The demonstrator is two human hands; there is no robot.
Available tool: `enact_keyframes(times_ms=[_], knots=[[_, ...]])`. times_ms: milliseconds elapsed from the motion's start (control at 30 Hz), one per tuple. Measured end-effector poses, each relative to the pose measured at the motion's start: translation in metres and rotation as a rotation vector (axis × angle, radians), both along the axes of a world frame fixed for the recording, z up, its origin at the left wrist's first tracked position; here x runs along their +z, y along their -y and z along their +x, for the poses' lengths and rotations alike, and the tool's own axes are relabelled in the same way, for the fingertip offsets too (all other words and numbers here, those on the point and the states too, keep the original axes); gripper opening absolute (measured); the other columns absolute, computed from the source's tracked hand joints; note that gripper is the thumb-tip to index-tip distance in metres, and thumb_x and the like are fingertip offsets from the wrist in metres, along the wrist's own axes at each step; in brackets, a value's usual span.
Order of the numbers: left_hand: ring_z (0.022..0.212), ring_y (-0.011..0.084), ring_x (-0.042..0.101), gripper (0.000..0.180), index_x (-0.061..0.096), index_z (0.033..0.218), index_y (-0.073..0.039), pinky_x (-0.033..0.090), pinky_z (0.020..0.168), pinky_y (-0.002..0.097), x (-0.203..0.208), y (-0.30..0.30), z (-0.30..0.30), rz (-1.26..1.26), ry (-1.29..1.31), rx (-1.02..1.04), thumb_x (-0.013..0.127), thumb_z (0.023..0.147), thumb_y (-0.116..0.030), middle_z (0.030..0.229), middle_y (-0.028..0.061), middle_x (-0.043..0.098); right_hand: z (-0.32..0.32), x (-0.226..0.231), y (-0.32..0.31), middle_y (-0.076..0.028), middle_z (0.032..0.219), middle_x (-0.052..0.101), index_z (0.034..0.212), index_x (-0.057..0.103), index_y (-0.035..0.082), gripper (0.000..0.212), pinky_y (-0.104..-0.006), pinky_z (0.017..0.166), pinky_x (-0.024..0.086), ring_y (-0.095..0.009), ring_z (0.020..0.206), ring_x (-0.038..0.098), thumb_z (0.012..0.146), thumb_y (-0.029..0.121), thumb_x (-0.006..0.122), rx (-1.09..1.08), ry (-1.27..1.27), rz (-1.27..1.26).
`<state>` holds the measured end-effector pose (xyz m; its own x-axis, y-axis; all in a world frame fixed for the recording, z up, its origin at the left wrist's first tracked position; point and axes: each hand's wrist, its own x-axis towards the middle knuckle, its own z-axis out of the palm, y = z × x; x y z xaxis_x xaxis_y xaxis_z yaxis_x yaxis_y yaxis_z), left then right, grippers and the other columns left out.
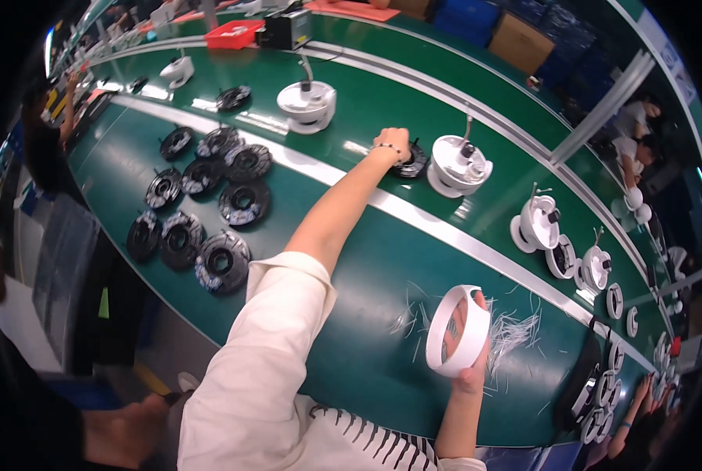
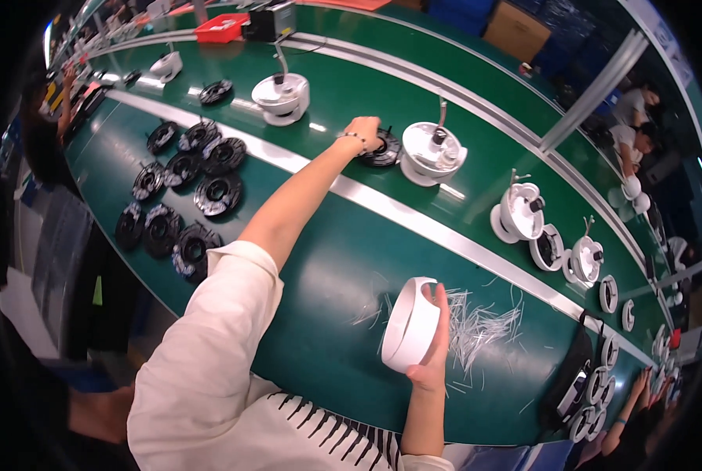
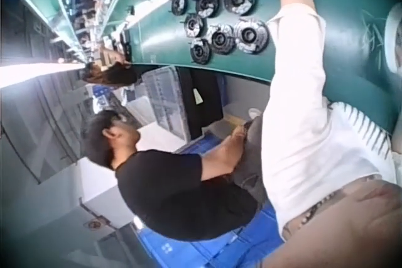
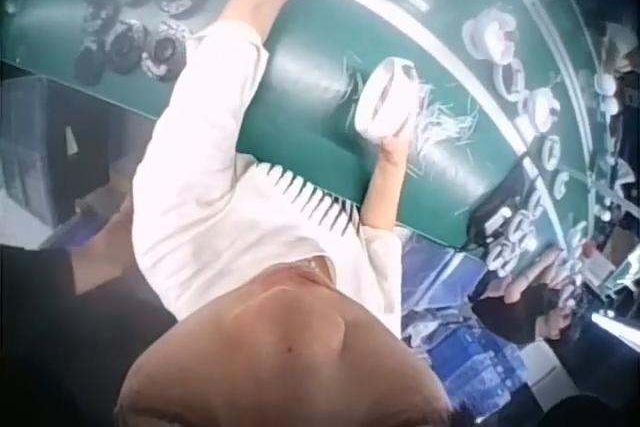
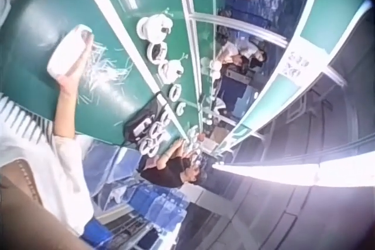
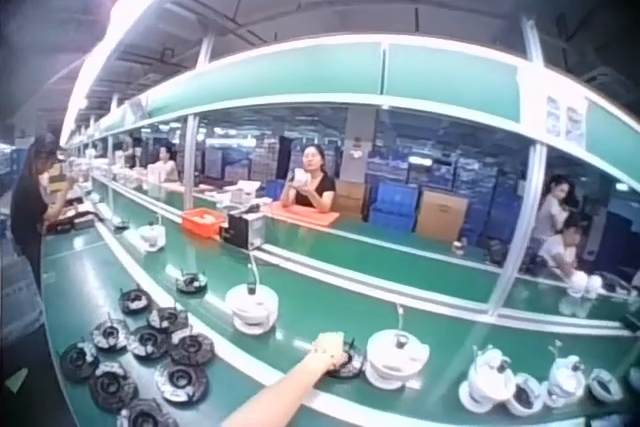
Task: Assembling internal components into dome-style housings and trimming excess wiring with pliers on a factory assembly line.
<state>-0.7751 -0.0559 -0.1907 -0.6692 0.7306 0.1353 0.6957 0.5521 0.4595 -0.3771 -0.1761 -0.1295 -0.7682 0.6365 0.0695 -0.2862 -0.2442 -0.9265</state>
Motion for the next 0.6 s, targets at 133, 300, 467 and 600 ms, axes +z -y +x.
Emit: enact_keyframes(times_ms=[133,300,467,600], knots=[[0.092,0.0313,0.056,0.040,0.061,0.090,-0.003,0.046,0.082,0.0359,0.026,0.009,0.020,0.043,0.154,0.028,0.066,0.057,-0.024,0.094,0.0205,0.058,0.006,-0.002,0.007,-0.017,0.137,0.017,0.135,0.009,0.013,0.120,-0.0449,0.096,0.030,-0.029,0.126,0.019,0.043,0.056,0.075,-0.047,0.038,0.030],[0.084,0.0289,0.058,0.044,0.056,0.098,-0.001,0.045,0.076,0.0313,0.023,0.091,0.039,0.517,0.546,0.026,0.062,0.055,-0.008,0.089,0.0167,0.060,0.000,0.002,0.024,-0.017,0.133,0.024,0.132,0.014,0.002,0.111,-0.0436,0.093,0.035,-0.029,0.123,0.027,0.051,0.047,0.076,-0.096,-0.056,-0.112],[0.089,0.0145,0.054,0.036,0.041,0.106,0.003,0.044,0.078,0.0267,0.028,0.197,0.152,1.058,1.134,-0.224,0.057,0.074,0.000,0.098,0.0095,0.055,-0.013,-0.015,0.036,-0.013,0.131,0.026,0.133,0.011,0.003,0.097,-0.0350,0.097,0.026,-0.025,0.120,0.029,0.063,0.036,0.069,-0.314,-0.072,-0.003],[0.103,0.0129,0.045,0.042,0.030,0.118,0.000,0.036,0.090,0.0273,0.013,0.233,0.240,1.116,1.113,-0.328,0.051,0.082,-0.005,0.112,0.0094,0.047,-0.043,-0.007,0.056,-0.020,0.137,0.011,0.132,-0.008,0.006,0.106,-0.0357,0.092,0.034,-0.027,0.119,0.029,0.064,0.013,0.073,-0.270,-0.114,0.001]])
